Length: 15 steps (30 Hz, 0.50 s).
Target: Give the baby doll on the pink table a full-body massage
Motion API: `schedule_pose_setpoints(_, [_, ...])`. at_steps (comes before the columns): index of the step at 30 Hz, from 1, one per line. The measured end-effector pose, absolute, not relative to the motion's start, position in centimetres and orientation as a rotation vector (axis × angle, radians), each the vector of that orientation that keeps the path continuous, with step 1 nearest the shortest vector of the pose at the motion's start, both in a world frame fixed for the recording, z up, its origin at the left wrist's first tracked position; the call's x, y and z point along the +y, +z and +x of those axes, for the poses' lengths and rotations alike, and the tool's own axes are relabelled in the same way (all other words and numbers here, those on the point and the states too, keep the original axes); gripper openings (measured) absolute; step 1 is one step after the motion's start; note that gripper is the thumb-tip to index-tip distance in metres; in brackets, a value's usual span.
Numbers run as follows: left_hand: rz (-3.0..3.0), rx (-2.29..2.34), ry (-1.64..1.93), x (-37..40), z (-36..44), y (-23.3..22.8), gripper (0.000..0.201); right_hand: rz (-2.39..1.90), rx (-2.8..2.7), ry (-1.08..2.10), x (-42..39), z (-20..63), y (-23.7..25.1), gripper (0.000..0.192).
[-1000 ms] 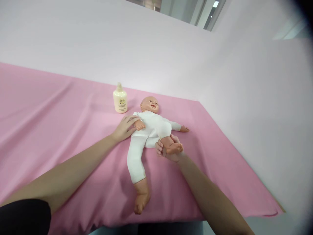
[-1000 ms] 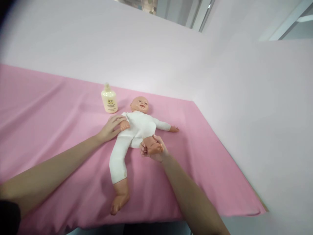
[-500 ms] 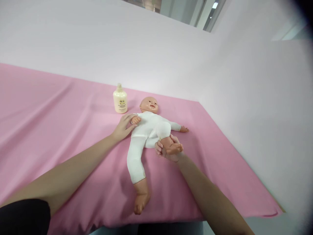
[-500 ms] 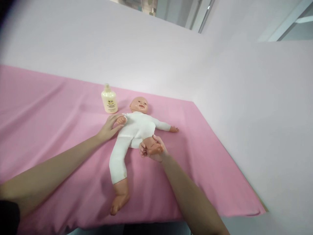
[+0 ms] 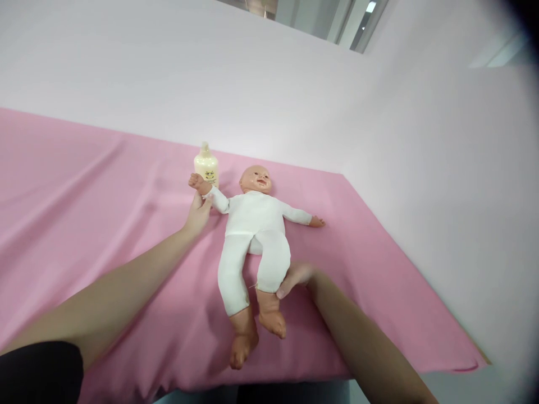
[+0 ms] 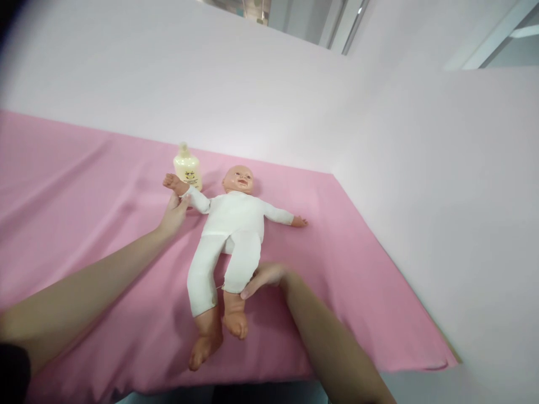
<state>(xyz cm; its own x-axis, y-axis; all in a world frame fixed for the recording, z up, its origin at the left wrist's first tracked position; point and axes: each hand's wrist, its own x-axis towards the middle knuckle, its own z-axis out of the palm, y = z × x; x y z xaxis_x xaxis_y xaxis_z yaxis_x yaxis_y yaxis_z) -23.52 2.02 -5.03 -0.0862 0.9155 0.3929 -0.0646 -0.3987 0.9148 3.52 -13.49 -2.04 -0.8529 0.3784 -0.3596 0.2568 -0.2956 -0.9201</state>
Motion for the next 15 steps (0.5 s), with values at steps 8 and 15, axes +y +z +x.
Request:
schedule_pose_setpoints(8, [1.593, 1.026, 1.596, 1.5, -23.0, -5.0, 0.042, -0.648, -1.461, 2.356, -13.6, 3.9, -4.4, 0.053])
schedule_pose_setpoints(15, [2.169, 0.942, 1.431, -0.3, -22.7, -4.0, 0.035, -0.332, -1.227, 2.246, -13.1, 2.5, -3.6, 0.056])
